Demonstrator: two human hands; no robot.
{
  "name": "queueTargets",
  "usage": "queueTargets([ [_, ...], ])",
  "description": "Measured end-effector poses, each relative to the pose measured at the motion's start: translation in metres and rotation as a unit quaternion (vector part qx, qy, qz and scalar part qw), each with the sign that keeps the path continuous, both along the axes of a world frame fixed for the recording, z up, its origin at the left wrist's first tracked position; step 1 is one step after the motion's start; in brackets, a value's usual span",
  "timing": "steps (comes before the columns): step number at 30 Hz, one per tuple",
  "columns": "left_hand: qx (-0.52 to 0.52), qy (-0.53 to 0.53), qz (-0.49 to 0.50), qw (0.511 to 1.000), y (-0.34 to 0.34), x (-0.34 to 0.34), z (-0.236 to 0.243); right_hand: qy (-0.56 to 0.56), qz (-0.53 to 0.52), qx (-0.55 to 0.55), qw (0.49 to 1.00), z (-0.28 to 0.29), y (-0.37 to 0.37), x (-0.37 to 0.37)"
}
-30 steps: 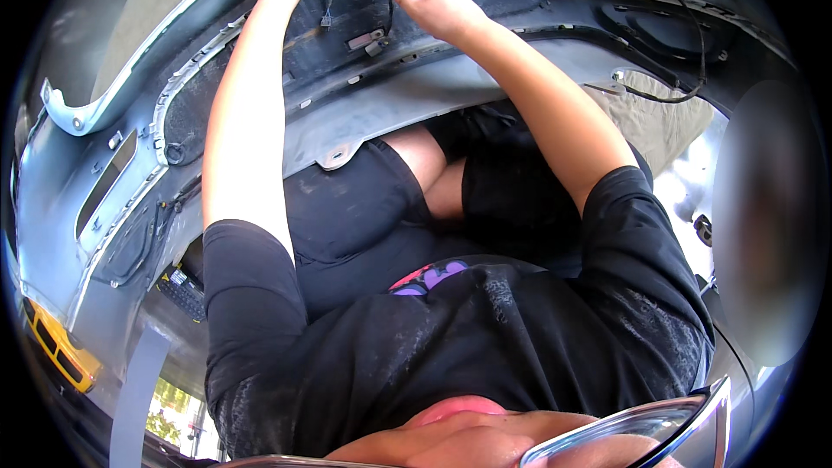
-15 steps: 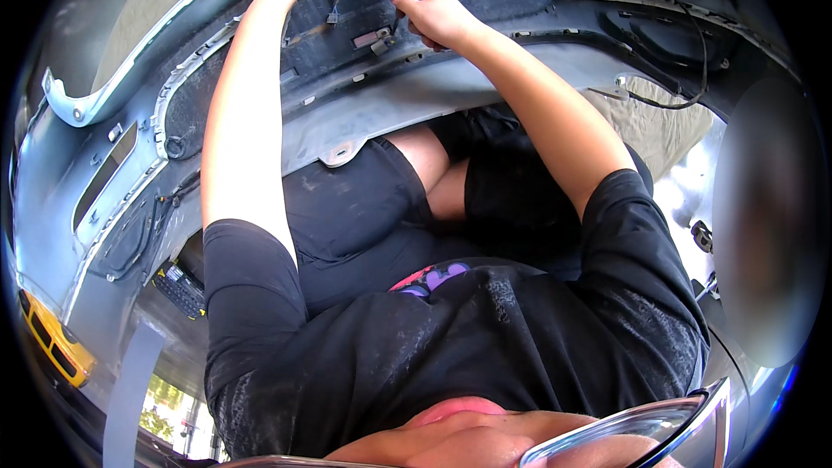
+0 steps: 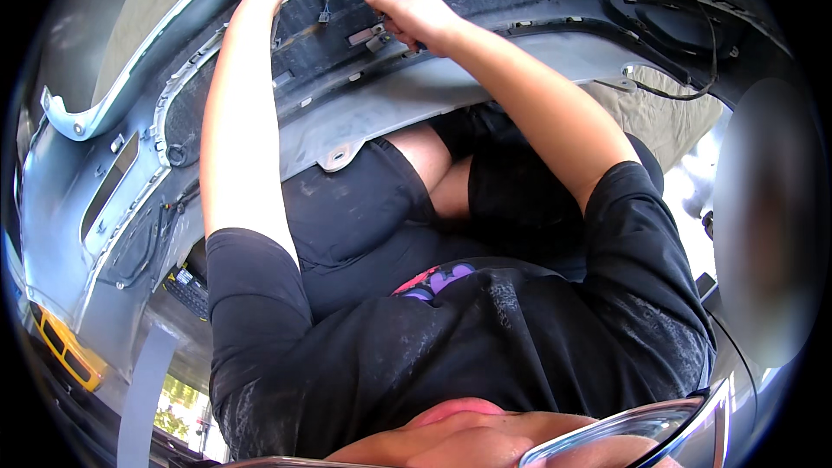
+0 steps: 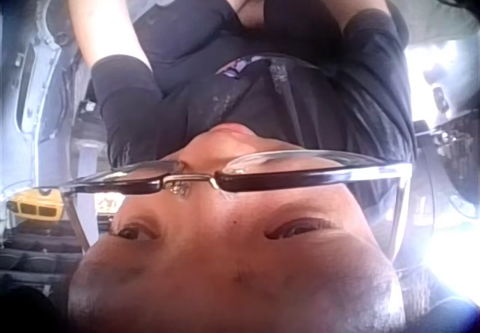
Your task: The person removes and detaches electrical wiring connectors and components from an automotive bumper assembly using a trim removal pry tool and their hands.
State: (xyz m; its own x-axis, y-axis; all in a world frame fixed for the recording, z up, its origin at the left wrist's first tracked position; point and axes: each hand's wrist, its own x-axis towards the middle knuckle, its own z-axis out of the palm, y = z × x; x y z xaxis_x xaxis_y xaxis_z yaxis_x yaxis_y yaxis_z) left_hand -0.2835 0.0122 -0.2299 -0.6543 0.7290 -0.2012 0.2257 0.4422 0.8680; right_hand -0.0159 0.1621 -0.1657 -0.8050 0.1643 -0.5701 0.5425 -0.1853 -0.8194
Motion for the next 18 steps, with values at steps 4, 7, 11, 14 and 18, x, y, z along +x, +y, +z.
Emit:
queueTargets([
  [4, -0.007, -0.016, -0.008, 1.000, -0.004, 0.002, 0.001, -0.009, 0.025, 0.225, 0.974, -0.011, -0.006, 0.000],
  [7, 0.015, -0.057, -0.009, 0.998, -0.008, -0.008, -0.001, 0.063, 0.019, 0.402, 0.913, -0.025, -0.002, 0.001],
  [11, 0.033, -0.074, -0.019, 0.997, -0.009, -0.008, -0.003, 0.065, 0.040, 0.523, 0.849, -0.023, 0.005, 0.003],
  [14, 0.032, -0.073, -0.011, 0.997, -0.013, -0.010, -0.004, 0.051, 0.065, 0.538, 0.839, -0.016, 0.008, -0.001],
  [18, 0.043, -0.115, -0.002, 0.992, -0.012, -0.003, 0.000, 0.087, 0.065, 0.441, 0.891, -0.026, 0.023, -0.001],
])
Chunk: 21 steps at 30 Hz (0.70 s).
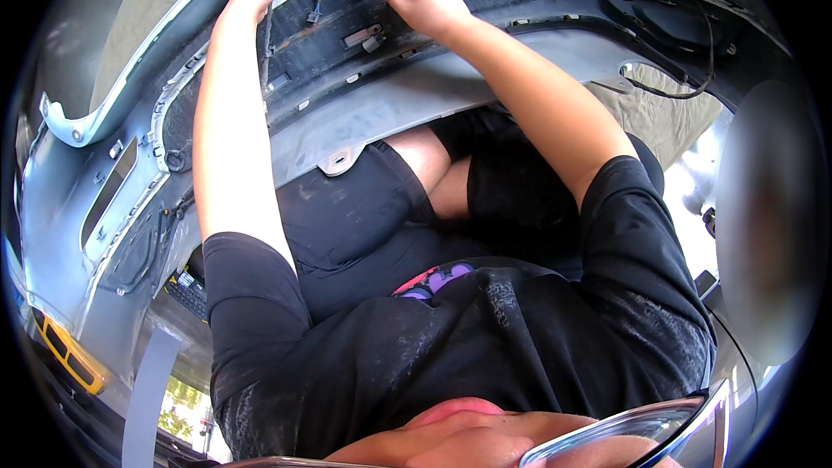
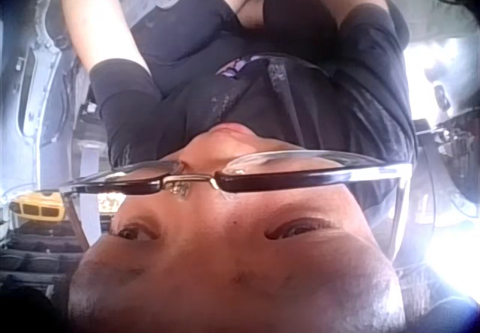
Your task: The person removes and detaches electrical wiring connectors and components from an automotive bumper assembly using a trim removal pry tool and their hands.
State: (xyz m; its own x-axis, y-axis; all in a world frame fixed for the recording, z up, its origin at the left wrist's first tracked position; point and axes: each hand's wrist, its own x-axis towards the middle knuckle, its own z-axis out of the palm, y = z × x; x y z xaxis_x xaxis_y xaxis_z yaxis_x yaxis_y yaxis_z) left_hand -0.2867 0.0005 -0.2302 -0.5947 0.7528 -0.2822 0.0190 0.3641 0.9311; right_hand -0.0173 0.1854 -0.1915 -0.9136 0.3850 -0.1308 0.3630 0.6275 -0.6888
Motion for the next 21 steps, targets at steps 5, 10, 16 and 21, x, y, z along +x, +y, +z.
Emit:
queueTargets([
  [5, 0.005, -0.037, -0.025, 0.999, -0.005, -0.006, 0.003, 0.007, 0.027, -0.103, 0.994, -0.004, 0.010, -0.004],
  [10, 0.012, -0.025, -0.015, 0.999, -0.003, -0.003, 0.003, 0.038, 0.039, 0.173, 0.983, 0.004, 0.009, 0.000],
  [16, 0.017, -0.037, -0.008, 0.999, -0.003, -0.002, 0.003, -0.005, 0.039, 0.239, 0.970, 0.014, 0.002, 0.000],
  [21, 0.000, -0.006, -0.042, 0.999, -0.008, -0.005, 0.006, -0.006, 0.037, 0.228, 0.973, 0.019, -0.001, 0.001],
])
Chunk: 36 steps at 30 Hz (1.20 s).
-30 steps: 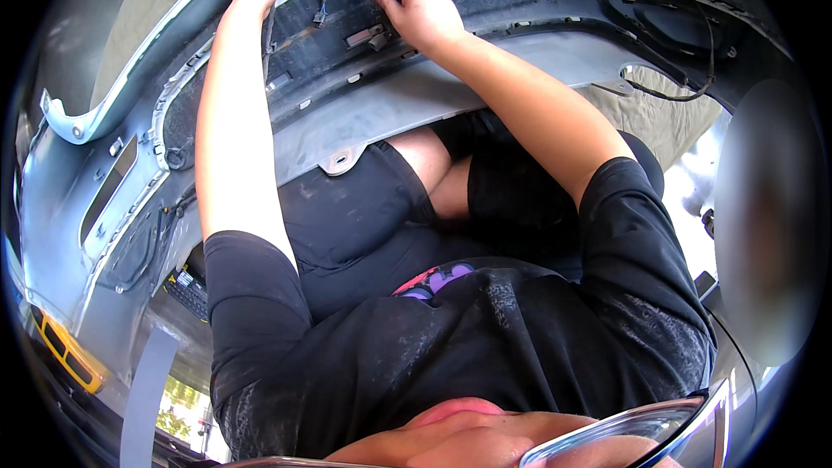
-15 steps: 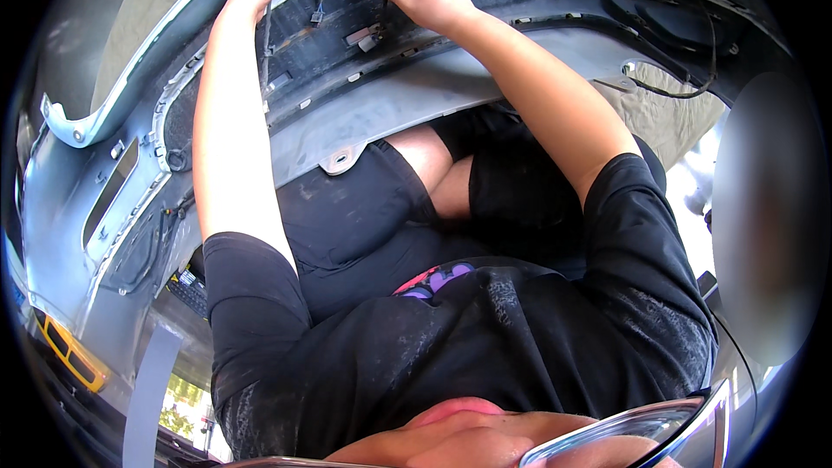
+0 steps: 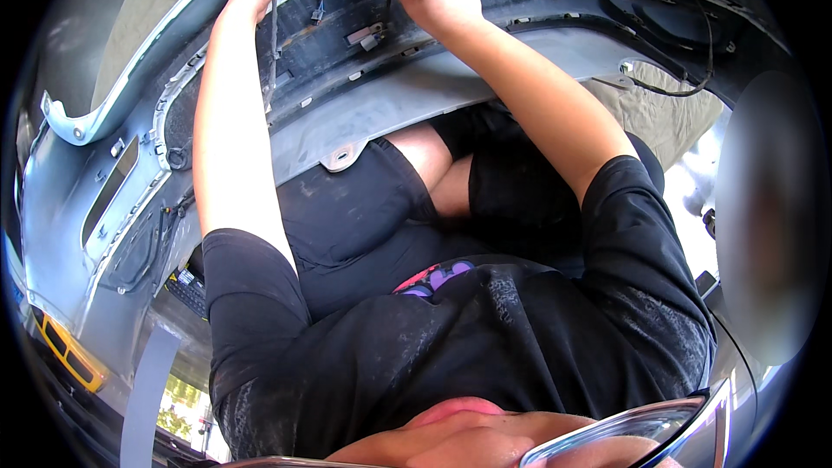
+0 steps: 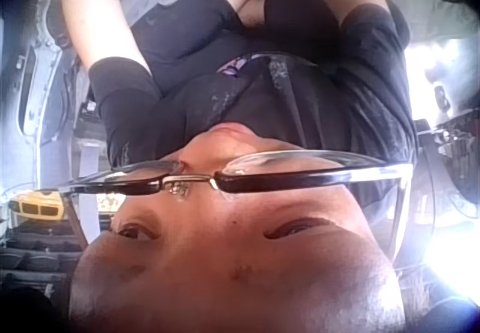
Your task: The person removes and detaches electrical wiring connectors and components from an automotive bumper assembly using a trim removal pry tool and their hands.
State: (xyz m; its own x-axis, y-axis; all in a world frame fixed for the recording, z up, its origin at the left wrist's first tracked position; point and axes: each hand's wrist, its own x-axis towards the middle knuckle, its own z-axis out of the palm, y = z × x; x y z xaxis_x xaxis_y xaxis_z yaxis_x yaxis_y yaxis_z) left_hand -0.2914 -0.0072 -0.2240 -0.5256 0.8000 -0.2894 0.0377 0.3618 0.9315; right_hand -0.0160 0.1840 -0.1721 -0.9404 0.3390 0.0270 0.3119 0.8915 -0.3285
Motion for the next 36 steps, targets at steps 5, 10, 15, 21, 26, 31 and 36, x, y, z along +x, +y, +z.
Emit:
queueTargets([
  [5, -0.012, 0.005, -0.016, 1.000, 0.003, 0.005, 0.007, 0.014, 0.001, 0.018, 1.000, 0.000, -0.001, 0.003],
  [10, -0.023, 0.105, 0.000, 0.994, 0.014, 0.005, 0.006, 0.014, -0.002, 0.008, 1.000, 0.007, -0.002, 0.001],
  [15, -0.108, 0.283, -0.115, 0.946, 0.031, 0.026, 0.048, 0.008, 0.007, 0.009, 1.000, 0.015, 0.001, 0.005],
  [21, -0.140, 0.360, -0.178, 0.905, 0.037, 0.034, 0.068, 0.010, 0.006, -0.012, 1.000, 0.019, 0.001, 0.005],
  [26, -0.108, 0.454, -0.142, 0.873, 0.031, 0.041, 0.054, 0.003, 0.011, -0.028, 1.000, 0.022, 0.009, 0.001],
  [31, -0.134, 0.537, -0.155, 0.818, 0.038, 0.060, 0.062, -0.001, 0.020, -0.067, 0.998, 0.017, 0.018, -0.001],
  [36, -0.112, 0.532, -0.138, 0.828, 0.034, 0.054, 0.065, -0.014, 0.031, -0.067, 0.997, 0.024, 0.021, -0.004],
])
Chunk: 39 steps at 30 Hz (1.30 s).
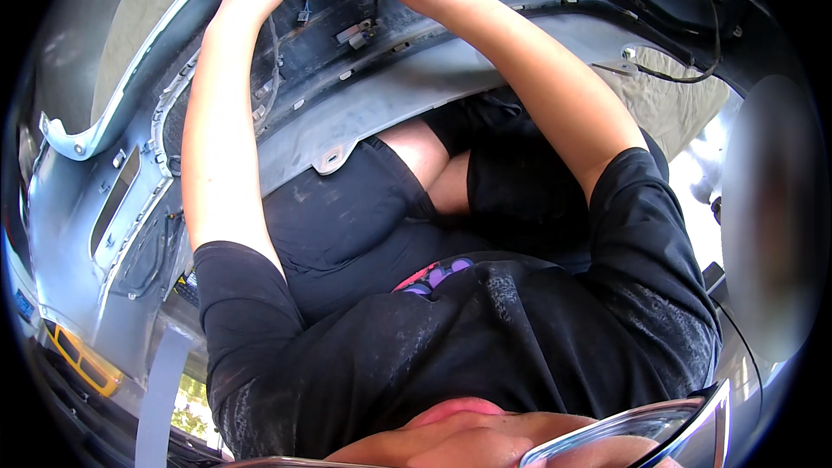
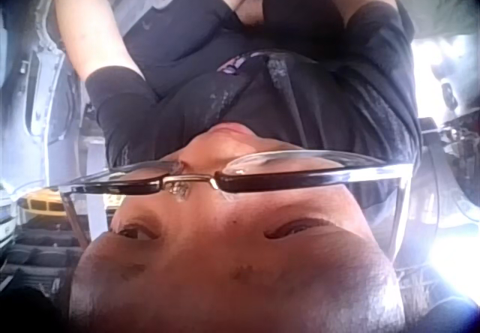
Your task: The person removes and detaches electrical wiring connectors and components from an automotive bumper assembly using a trim removal pry tool and their hands.
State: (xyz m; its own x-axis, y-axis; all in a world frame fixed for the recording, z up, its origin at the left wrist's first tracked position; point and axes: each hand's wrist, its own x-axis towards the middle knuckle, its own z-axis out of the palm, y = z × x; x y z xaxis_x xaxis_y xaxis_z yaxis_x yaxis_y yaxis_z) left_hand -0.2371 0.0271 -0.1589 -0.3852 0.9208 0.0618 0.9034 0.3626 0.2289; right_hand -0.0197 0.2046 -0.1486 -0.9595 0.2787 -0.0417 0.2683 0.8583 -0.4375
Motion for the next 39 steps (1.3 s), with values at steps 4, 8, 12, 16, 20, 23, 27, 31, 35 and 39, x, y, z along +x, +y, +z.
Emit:
queueTargets([
  [4, 0.004, 0.009, -0.024, 1.000, -0.007, -0.012, -0.015, -0.012, -0.007, -0.041, 0.999, 0.004, -0.004, -0.004],
  [8, 0.008, 0.031, -0.002, 0.999, -0.002, -0.006, -0.026, -0.033, -0.032, -0.143, 0.989, -0.014, 0.001, -0.009],
  [12, 0.011, -0.061, 0.031, 0.998, -0.003, 0.008, -0.005, -0.023, -0.001, -0.071, 0.997, -0.006, 0.009, -0.006],
  [16, 0.043, -0.185, 0.053, 0.980, -0.016, 0.006, -0.004, -0.029, 0.044, 0.048, 0.997, -0.011, 0.009, -0.012],
  [20, 0.086, -0.305, 0.073, 0.946, -0.033, -0.024, -0.049, 0.036, 0.014, -0.044, 0.998, -0.031, 0.010, -0.011],
  [23, 0.019, -0.323, 0.127, 0.938, -0.031, -0.023, -0.044, -0.051, -0.009, -0.343, 0.938, -0.037, 0.012, -0.015],
  [27, 0.037, -0.401, 0.102, 0.910, -0.032, -0.030, -0.047, -0.127, -0.039, -0.501, 0.855, -0.046, 0.006, -0.014],
  [31, 0.045, -0.425, 0.103, 0.898, -0.041, -0.037, -0.050, 0.009, 0.027, -0.083, 0.996, -0.030, 0.010, -0.012],
  [35, 0.061, -0.478, 0.133, 0.866, -0.030, -0.031, -0.033, 0.025, 0.036, 0.063, 0.997, -0.025, 0.009, -0.003],
  [39, 0.092, -0.529, 0.171, 0.826, -0.036, -0.031, -0.030, 0.051, 0.034, 0.101, 0.993, -0.028, 0.003, -0.003],
])
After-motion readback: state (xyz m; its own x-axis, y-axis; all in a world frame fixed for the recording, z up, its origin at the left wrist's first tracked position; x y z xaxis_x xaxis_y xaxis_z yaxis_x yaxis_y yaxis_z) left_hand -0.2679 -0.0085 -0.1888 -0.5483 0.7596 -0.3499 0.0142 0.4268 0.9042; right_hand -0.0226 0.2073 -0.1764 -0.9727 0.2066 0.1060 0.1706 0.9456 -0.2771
